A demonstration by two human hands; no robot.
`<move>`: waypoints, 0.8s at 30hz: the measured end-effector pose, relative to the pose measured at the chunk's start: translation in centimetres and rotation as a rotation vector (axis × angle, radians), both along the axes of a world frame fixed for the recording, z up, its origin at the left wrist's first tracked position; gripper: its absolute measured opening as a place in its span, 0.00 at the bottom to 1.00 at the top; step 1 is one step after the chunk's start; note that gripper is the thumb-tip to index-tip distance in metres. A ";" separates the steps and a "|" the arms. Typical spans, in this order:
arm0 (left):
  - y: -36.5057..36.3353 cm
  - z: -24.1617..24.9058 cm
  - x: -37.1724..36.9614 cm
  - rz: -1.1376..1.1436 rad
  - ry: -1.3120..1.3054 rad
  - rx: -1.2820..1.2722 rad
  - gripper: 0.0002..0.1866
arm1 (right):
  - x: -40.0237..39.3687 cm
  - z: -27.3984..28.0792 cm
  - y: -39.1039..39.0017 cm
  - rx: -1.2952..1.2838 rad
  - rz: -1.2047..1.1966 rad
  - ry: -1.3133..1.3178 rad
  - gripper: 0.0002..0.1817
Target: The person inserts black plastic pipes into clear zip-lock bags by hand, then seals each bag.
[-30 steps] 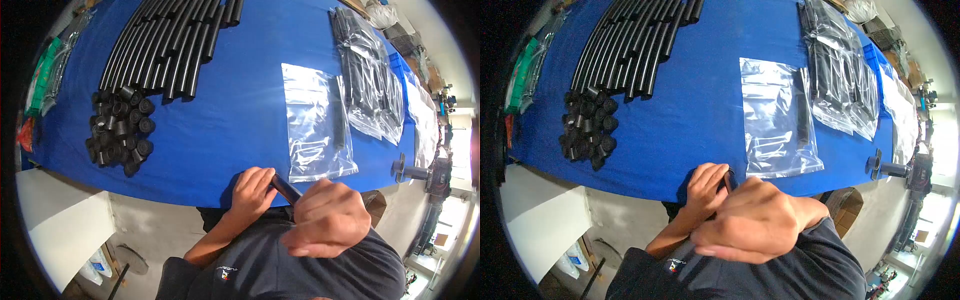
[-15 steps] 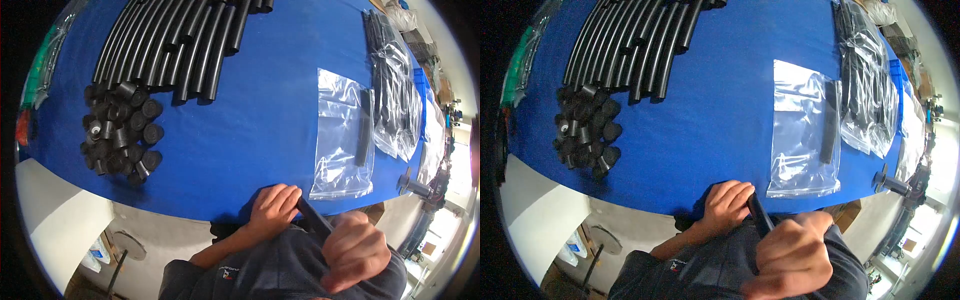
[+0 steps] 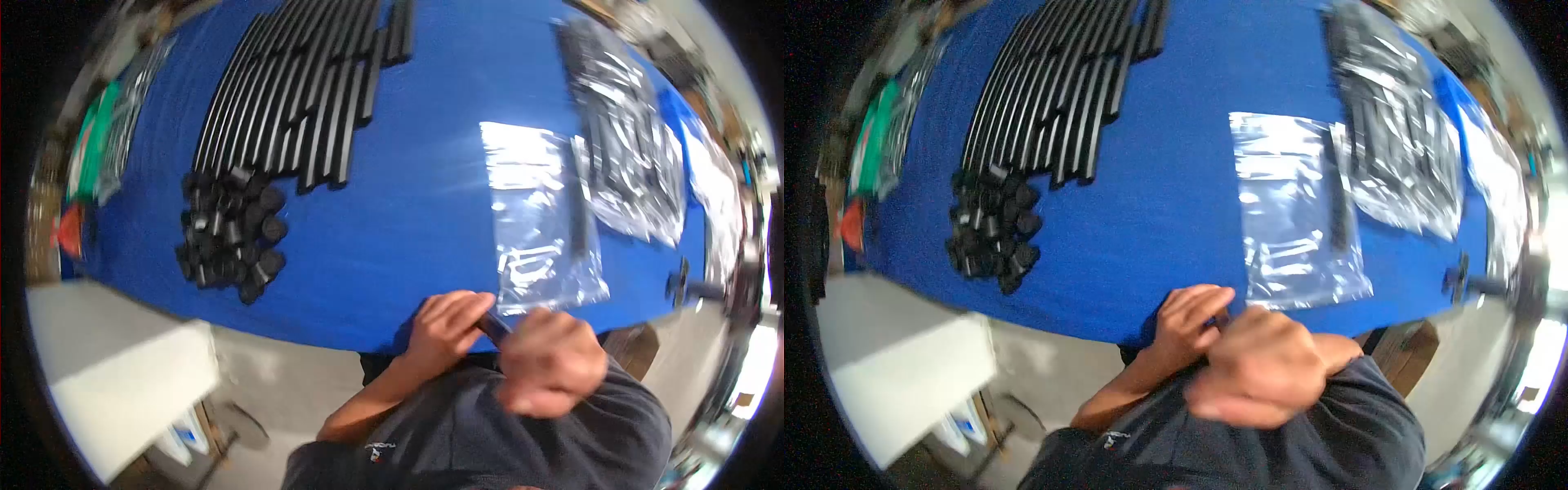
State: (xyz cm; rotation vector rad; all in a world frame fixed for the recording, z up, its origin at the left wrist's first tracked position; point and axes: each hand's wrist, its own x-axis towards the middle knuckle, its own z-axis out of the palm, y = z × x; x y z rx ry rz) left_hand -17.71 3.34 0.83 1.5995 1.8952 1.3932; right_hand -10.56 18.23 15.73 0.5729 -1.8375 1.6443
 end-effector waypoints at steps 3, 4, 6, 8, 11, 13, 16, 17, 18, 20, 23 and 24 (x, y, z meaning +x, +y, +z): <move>0.2 0.2 0.4 -0.053 0.046 0.048 0.24 | 3.1 0.7 -0.6 0.227 -0.237 -0.086 0.12; 0.3 -0.2 0.6 -0.082 0.091 0.091 0.23 | 5.2 0.7 -1.0 0.300 -0.287 -0.217 0.16; 0.6 0.3 1.3 -0.076 0.116 0.103 0.22 | 9.9 0.0 -1.0 0.401 -0.431 -0.300 0.33; 0.8 2.5 2.7 -0.126 0.114 0.062 0.20 | 16.3 -1.9 -2.2 0.173 -0.650 -0.407 0.58; 1.2 4.3 8.1 -0.316 -0.530 -0.163 0.17 | 22.0 -4.4 -4.4 0.122 -0.916 -0.446 0.65; 2.4 4.9 11.5 -0.429 -0.801 -0.120 0.17 | 25.2 -5.7 -6.6 0.371 -0.953 -0.811 0.59; 3.1 5.4 15.1 -0.488 -0.906 -0.277 0.15 | 27.7 -9.2 -8.4 0.472 -1.083 -0.780 0.38; 3.1 5.5 16.1 -0.491 -0.986 -0.384 0.14 | 28.6 -9.6 -8.8 0.471 -1.131 -0.818 0.34; 3.3 5.6 16.8 -0.521 -0.939 -0.386 0.16 | 29.0 -9.3 -9.0 0.461 -1.132 -0.842 0.33; 4.9 6.0 16.4 -0.594 -0.269 -0.178 0.19 | 29.9 -8.1 -9.2 0.445 -1.132 -0.891 0.30; 6.0 6.3 14.5 -0.546 0.274 0.097 0.25 | 32.7 -8.6 -11.2 0.134 -1.112 -0.981 0.28; 6.6 6.4 13.1 -0.436 0.385 0.154 0.22 | 33.3 -8.0 -11.3 0.063 -1.143 -1.012 0.26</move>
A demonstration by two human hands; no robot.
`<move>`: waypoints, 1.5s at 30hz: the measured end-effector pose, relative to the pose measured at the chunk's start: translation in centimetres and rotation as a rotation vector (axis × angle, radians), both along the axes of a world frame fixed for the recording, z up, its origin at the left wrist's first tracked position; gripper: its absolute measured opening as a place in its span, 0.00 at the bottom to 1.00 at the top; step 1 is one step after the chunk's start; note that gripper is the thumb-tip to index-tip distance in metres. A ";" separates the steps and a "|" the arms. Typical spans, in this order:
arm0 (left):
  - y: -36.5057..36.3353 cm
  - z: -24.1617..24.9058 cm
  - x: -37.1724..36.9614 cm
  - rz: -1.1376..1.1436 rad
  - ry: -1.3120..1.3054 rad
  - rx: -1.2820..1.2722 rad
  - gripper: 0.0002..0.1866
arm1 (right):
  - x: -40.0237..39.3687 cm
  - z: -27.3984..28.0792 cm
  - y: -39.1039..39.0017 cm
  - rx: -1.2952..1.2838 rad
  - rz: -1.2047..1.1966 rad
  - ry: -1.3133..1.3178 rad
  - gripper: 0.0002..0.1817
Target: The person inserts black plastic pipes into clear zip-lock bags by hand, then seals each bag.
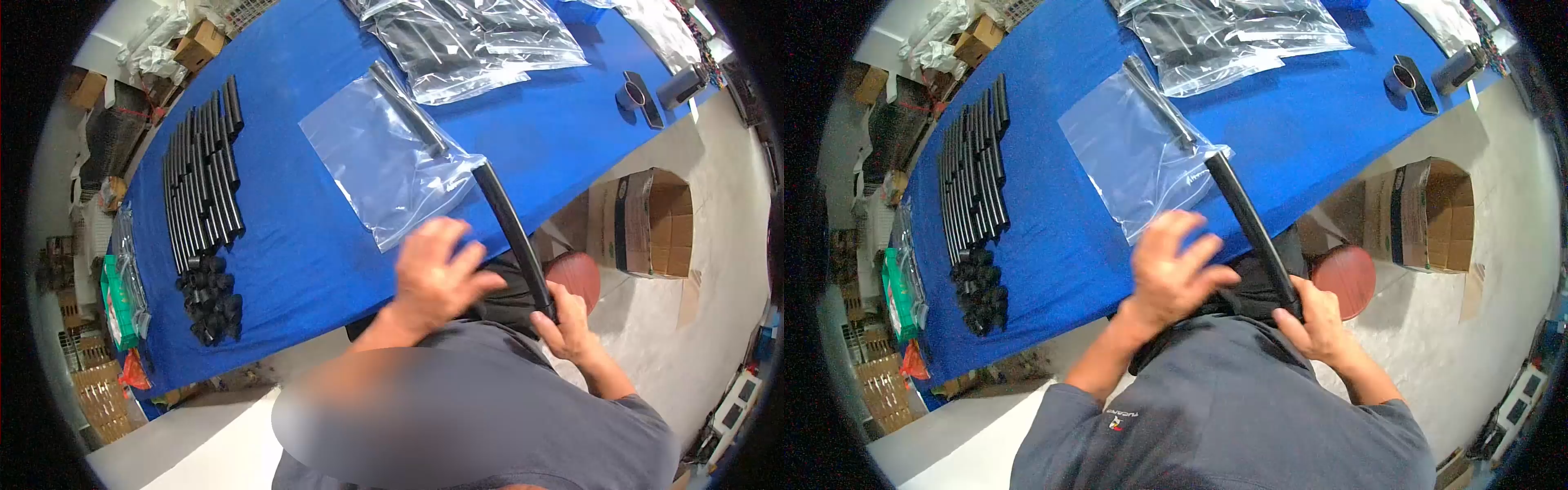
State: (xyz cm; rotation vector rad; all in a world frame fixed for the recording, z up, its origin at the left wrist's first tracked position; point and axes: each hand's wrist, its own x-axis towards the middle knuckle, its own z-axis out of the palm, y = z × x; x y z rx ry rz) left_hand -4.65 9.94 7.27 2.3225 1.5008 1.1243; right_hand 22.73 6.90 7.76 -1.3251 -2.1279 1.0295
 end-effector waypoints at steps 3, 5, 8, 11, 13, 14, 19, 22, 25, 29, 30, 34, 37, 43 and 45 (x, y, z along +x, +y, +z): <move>0.6 -1.5 -3.5 0.215 0.229 0.023 0.16 | 2.7 -1.2 0.3 -0.033 0.051 -0.058 0.25; 0.5 -3.5 -4.6 0.242 0.321 -0.007 0.17 | 2.5 -1.2 0.5 -0.025 0.078 -0.048 0.24; 0.5 -5.6 -5.4 0.292 0.358 0.037 0.19 | 1.2 -0.7 1.7 0.008 0.103 -0.044 0.23; 0.7 -5.8 -5.8 0.275 0.313 0.085 0.22 | -0.5 -0.4 3.1 -0.023 0.114 -0.031 0.22; 0.9 -5.5 -5.7 0.237 0.268 0.112 0.25 | -2.2 0.1 4.5 -0.024 0.130 -0.035 0.22; 0.8 -5.2 -5.5 0.222 0.272 0.121 0.25 | -3.1 0.5 5.2 -0.011 0.143 -0.048 0.22; 0.5 -3.6 -4.3 0.201 0.272 0.121 0.24 | -8.8 -0.4 8.5 0.128 0.160 -0.147 0.22; 1.2 -2.5 -3.7 0.191 0.241 0.183 0.24 | -13.1 -2.2 11.0 0.346 0.152 -0.179 0.19; 1.7 -1.6 -3.6 0.200 0.201 0.226 0.23 | -16.7 -4.6 13.8 0.500 0.124 -0.235 0.16; 2.1 -1.2 -3.7 0.211 0.184 0.273 0.23 | -19.8 -6.4 16.0 0.693 0.031 -0.078 0.15; 2.0 -1.1 -3.6 0.206 0.177 0.274 0.23 | -19.9 -7.7 16.6 0.770 0.021 -0.081 0.15; 1.5 -1.4 -3.6 0.208 0.157 0.224 0.24 | -21.1 -8.0 17.4 0.754 -0.093 -0.463 0.15; 1.5 -1.9 -3.7 0.208 0.138 0.221 0.25 | -21.5 -8.3 18.1 0.856 -0.087 -0.378 0.17; 1.8 -2.1 -4.6 0.229 0.076 0.202 0.23 | -20.5 -6.9 18.2 0.663 0.031 -0.164 0.33; 1.5 -2.5 -5.2 0.220 0.071 0.171 0.22 | -19.0 -8.2 18.6 0.704 0.132 -0.061 0.40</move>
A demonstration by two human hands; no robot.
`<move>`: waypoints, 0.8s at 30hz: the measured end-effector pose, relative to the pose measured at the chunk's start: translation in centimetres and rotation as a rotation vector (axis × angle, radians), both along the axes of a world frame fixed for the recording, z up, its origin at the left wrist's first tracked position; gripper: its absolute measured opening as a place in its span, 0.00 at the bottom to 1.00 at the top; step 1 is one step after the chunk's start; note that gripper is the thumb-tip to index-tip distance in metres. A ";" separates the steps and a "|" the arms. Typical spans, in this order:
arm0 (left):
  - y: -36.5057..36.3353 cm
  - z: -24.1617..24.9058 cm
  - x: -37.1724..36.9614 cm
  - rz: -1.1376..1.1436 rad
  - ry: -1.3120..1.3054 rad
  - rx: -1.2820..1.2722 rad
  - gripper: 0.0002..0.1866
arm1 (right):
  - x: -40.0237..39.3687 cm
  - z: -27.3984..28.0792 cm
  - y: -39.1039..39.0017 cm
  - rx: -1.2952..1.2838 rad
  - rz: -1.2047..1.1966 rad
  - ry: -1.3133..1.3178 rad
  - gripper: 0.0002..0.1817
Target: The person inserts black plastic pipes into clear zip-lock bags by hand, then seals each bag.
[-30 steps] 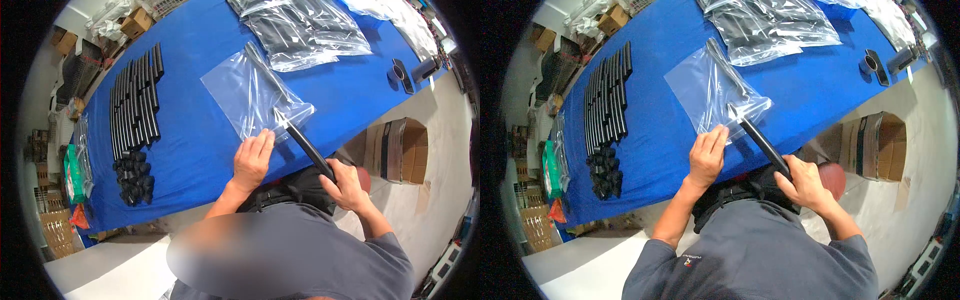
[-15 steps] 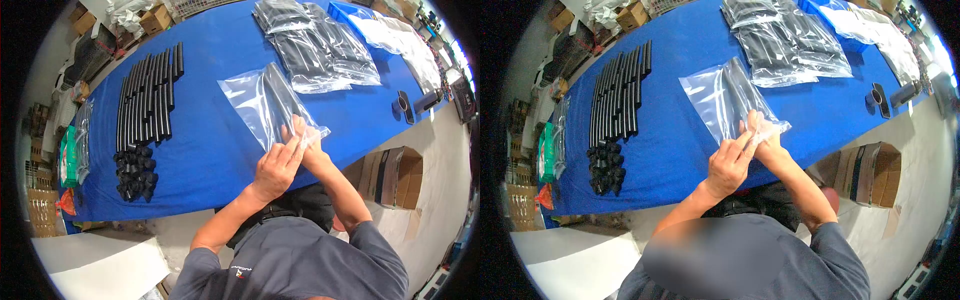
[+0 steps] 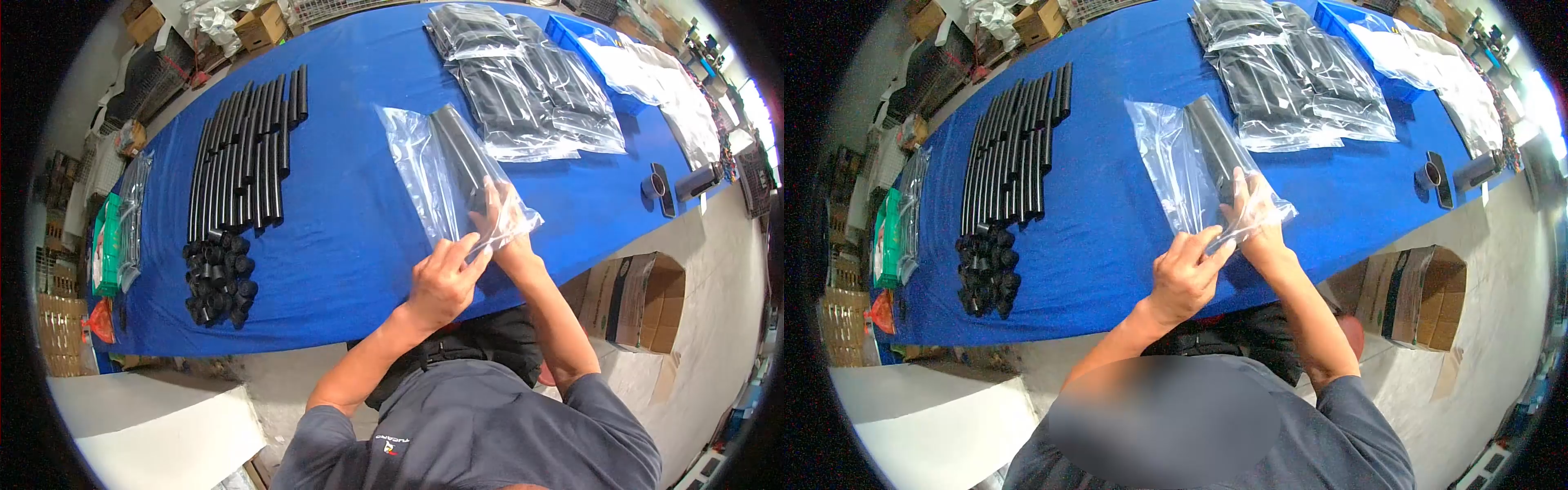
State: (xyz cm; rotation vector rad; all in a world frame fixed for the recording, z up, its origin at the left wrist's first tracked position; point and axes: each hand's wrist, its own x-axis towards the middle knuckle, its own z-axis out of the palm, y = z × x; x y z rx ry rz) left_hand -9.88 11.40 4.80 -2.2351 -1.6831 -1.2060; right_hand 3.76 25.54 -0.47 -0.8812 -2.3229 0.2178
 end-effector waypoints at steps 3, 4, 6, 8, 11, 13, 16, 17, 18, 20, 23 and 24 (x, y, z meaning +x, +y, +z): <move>-0.9 -0.4 -0.8 -0.007 -0.029 -0.106 0.20 | 1.2 -0.1 -0.5 -0.004 -0.073 -0.100 0.41; -1.0 -0.6 -0.9 -0.044 -0.057 -0.131 0.19 | 1.8 0.5 -1.3 -0.020 -0.079 -0.138 0.40; -1.6 -1.0 -2.0 -0.063 -0.097 -0.189 0.17 | 2.7 1.5 -3.1 -0.058 -0.036 -0.192 0.38; -2.3 -1.1 -3.6 -0.153 -0.211 -0.442 0.13 | 4.9 1.9 -4.9 0.047 0.059 -0.242 0.31; -1.3 -1.2 -7.3 -0.176 -0.500 -0.411 0.11 | 7.5 3.2 -7.9 -0.024 0.140 -0.229 0.23; 1.6 0.7 -11.5 0.073 -0.448 -0.259 0.11 | 8.0 4.1 -9.3 -0.077 0.169 -0.120 0.18; 8.9 1.1 -19.8 0.403 -0.093 -0.020 0.12 | 8.0 3.5 -8.8 -0.217 0.234 -0.009 0.13; 11.1 1.0 -22.0 0.465 -0.002 -0.013 0.15 | 7.3 3.5 -8.3 -0.173 0.289 0.057 0.10; 13.4 0.7 -24.4 0.501 0.103 -0.028 0.16 | 7.2 2.9 -7.8 -0.194 0.302 0.030 0.11; 16.9 -0.1 -28.0 0.631 0.334 -0.186 0.24 | 7.0 1.0 -6.8 -0.238 0.322 -0.023 0.13; 20.4 -2.1 -31.9 0.787 0.516 -0.333 0.28 | 5.8 0.3 -6.9 -0.172 0.245 0.087 0.17; 21.1 -2.7 -32.8 0.826 0.543 -0.417 0.29 | 5.8 0.2 -6.9 -0.156 0.240 0.106 0.17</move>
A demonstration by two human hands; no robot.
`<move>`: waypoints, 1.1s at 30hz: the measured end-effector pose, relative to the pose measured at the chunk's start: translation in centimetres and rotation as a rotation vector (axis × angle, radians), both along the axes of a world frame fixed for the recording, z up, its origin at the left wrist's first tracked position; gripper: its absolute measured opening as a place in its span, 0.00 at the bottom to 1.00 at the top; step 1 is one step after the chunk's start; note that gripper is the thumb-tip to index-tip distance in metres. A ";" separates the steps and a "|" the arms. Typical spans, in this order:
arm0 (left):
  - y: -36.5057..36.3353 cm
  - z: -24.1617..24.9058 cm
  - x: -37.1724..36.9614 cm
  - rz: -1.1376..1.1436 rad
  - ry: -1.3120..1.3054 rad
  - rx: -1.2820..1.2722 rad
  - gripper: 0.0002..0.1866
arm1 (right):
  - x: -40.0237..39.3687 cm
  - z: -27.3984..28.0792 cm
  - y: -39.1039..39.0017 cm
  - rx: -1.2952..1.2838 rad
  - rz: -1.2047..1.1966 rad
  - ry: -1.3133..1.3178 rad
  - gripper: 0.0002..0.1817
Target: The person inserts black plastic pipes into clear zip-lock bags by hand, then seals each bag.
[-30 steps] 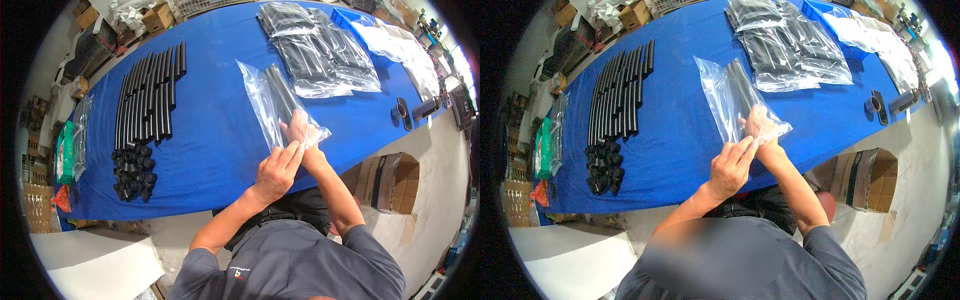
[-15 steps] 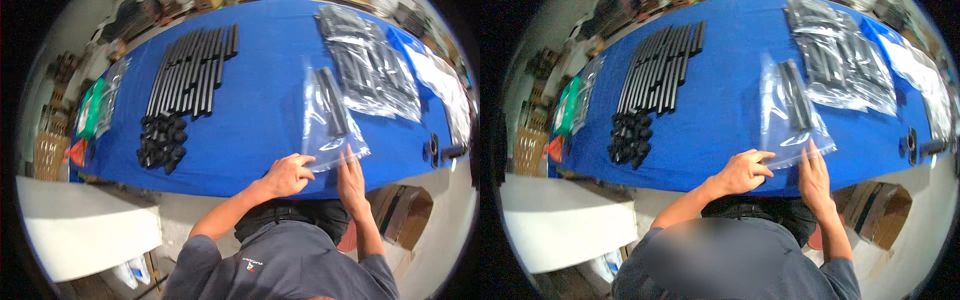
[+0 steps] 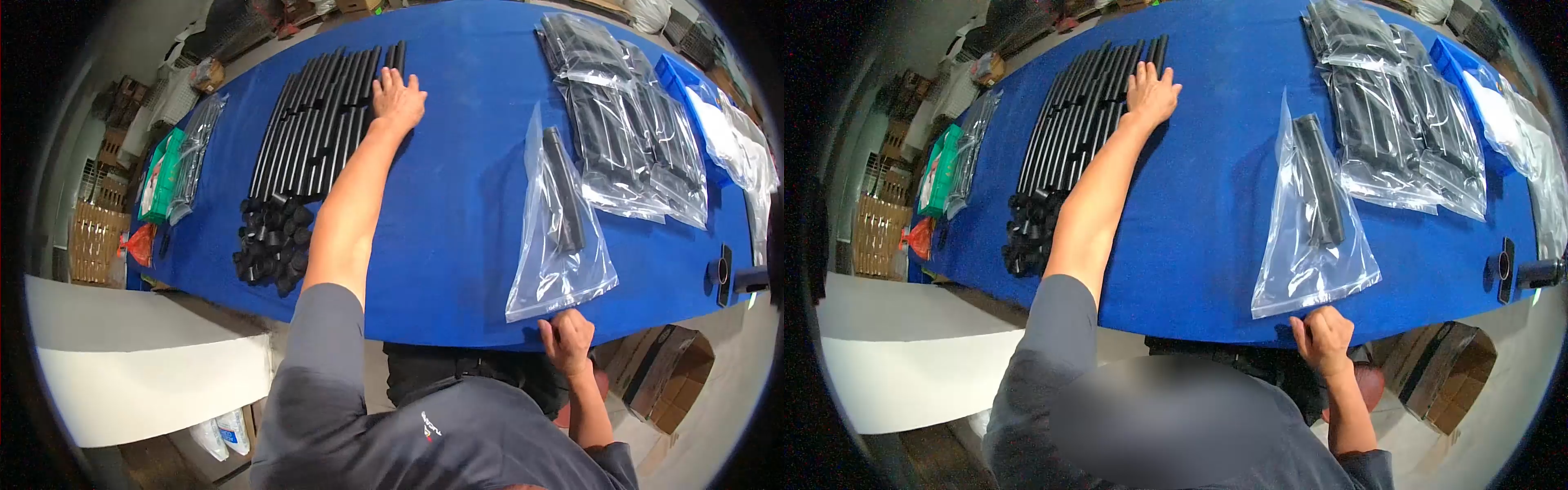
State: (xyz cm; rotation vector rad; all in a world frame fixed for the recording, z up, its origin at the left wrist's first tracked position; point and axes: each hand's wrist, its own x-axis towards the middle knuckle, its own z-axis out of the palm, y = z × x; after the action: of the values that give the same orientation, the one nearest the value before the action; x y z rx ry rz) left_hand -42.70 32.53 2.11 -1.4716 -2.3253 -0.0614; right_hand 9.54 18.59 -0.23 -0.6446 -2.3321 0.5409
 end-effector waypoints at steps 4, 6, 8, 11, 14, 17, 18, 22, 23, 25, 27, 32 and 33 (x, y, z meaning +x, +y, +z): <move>1.3 -0.6 -0.9 -0.055 0.056 -0.175 0.18 | 0.3 0.1 0.3 -0.029 0.031 -0.012 0.17; 1.5 -1.4 -1.0 -0.127 -0.137 0.027 0.13 | 0.2 0.2 0.3 -0.036 0.050 0.006 0.17; 1.7 -1.9 -1.2 -0.163 -0.209 0.164 0.11 | 0.1 0.3 0.5 -0.037 0.072 0.030 0.16; 2.8 -2.3 -1.1 -0.141 -0.163 0.229 0.13 | 0.4 0.1 0.6 -0.063 0.084 0.022 0.16; 2.9 -1.8 0.3 -0.020 -0.185 0.204 0.18 | 0.7 -0.1 0.5 -0.049 0.089 0.009 0.15; -1.1 -2.9 4.4 -0.111 -0.215 0.276 0.14 | 0.7 0.5 0.2 -0.028 0.096 -0.064 0.13; -4.1 -2.1 7.3 -0.069 -0.255 0.295 0.13 | 1.2 0.0 0.1 -0.034 0.141 -0.061 0.12; -18.1 -1.0 17.1 -0.142 -0.579 0.339 0.18 | -2.1 2.2 -2.4 -0.023 0.392 -0.031 0.14; -21.3 -0.5 19.2 -0.125 -0.675 0.293 0.19 | -3.4 2.7 -3.4 -0.056 0.430 -0.020 0.15; -26.4 0.4 22.4 -0.129 -0.814 0.277 0.20 | -6.1 3.4 -5.1 -0.085 0.385 -0.053 0.23; -29.9 1.8 23.3 -0.099 -0.894 0.312 0.19 | -9.3 4.5 -6.3 -0.091 0.286 -0.104 0.34; -36.2 5.7 13.1 0.245 -0.149 0.147 0.21 | -14.6 5.2 -6.7 -0.030 0.220 -0.328 0.50; -37.0 5.4 11.6 0.251 -0.116 0.085 0.21 | -14.8 5.1 -6.9 -0.051 0.210 -0.380 0.51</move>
State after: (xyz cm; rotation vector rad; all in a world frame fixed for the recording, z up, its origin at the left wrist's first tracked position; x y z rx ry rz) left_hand -31.07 -4.51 7.48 -1.1542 -2.5481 -0.1785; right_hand -5.30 11.73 4.89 -0.5680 -2.7731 0.6170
